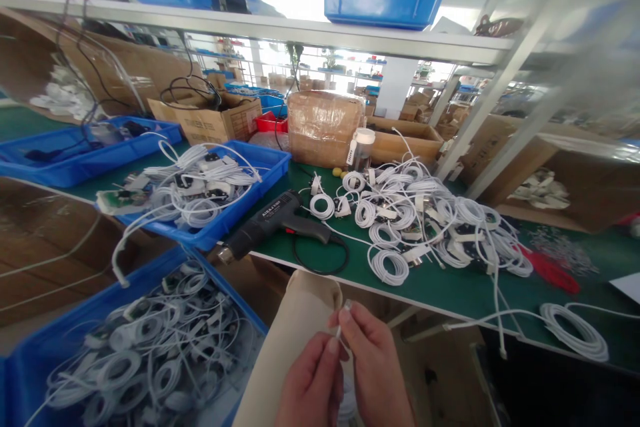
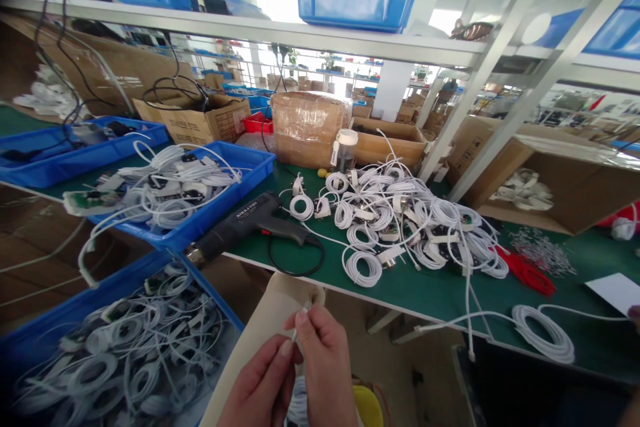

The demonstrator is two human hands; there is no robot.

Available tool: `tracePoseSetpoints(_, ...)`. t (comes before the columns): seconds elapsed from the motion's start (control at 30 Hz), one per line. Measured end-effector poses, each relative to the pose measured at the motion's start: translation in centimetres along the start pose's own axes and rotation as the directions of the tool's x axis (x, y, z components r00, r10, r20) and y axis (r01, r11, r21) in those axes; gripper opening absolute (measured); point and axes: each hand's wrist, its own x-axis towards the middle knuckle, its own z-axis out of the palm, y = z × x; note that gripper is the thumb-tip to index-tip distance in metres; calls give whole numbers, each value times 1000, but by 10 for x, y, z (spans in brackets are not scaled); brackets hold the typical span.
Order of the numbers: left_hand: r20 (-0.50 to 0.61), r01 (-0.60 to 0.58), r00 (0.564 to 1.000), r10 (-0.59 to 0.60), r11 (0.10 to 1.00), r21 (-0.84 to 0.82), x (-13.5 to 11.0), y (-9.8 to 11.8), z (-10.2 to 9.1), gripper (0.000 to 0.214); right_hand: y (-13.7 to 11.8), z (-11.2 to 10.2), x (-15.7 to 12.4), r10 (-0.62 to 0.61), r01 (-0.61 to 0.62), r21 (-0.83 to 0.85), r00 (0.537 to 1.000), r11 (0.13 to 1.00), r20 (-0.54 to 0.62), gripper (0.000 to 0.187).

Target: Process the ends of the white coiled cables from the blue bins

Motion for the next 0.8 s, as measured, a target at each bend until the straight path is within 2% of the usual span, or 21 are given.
tracePoseSetpoints(0.13, -55, -116, 991, 124, 985, 128, -2, 8, 1, 63, -3, -2, 2, 34, -33, -20, 999, 999, 39, 50)
tracePoseSetpoints(0.27, -107, -127, 984, 144, 981, 148, -3, 14, -1, 64, 6, -7, 2, 37, -41, 30, 991, 999, 131, 36)
tracePoseSetpoints(0.37, -103, -113, 987, 127, 985, 128, -3, 13, -1, 64, 11, -11, 2, 16, -15, -15, 992, 1000, 127, 35)
tracePoseSetpoints(0.53, -35, -51, 998, 53, 997, 60, -1, 3, 0, 68, 7, -13, 1, -70, 78, -88, 994, 993, 83, 35)
tracePoseSetpoints(0.67, -39, 46, 998, -50, 993, -107, 1, -5, -1, 68, 8, -13, -2, -77, 81, -56, 994, 995, 74, 35)
tracePoseSetpoints(0.8, -14, 58, 998, -60, 992, -111, 1, -8, -3, 63, 7, -11, -2, -83, 89, -97, 994, 991, 66, 35)
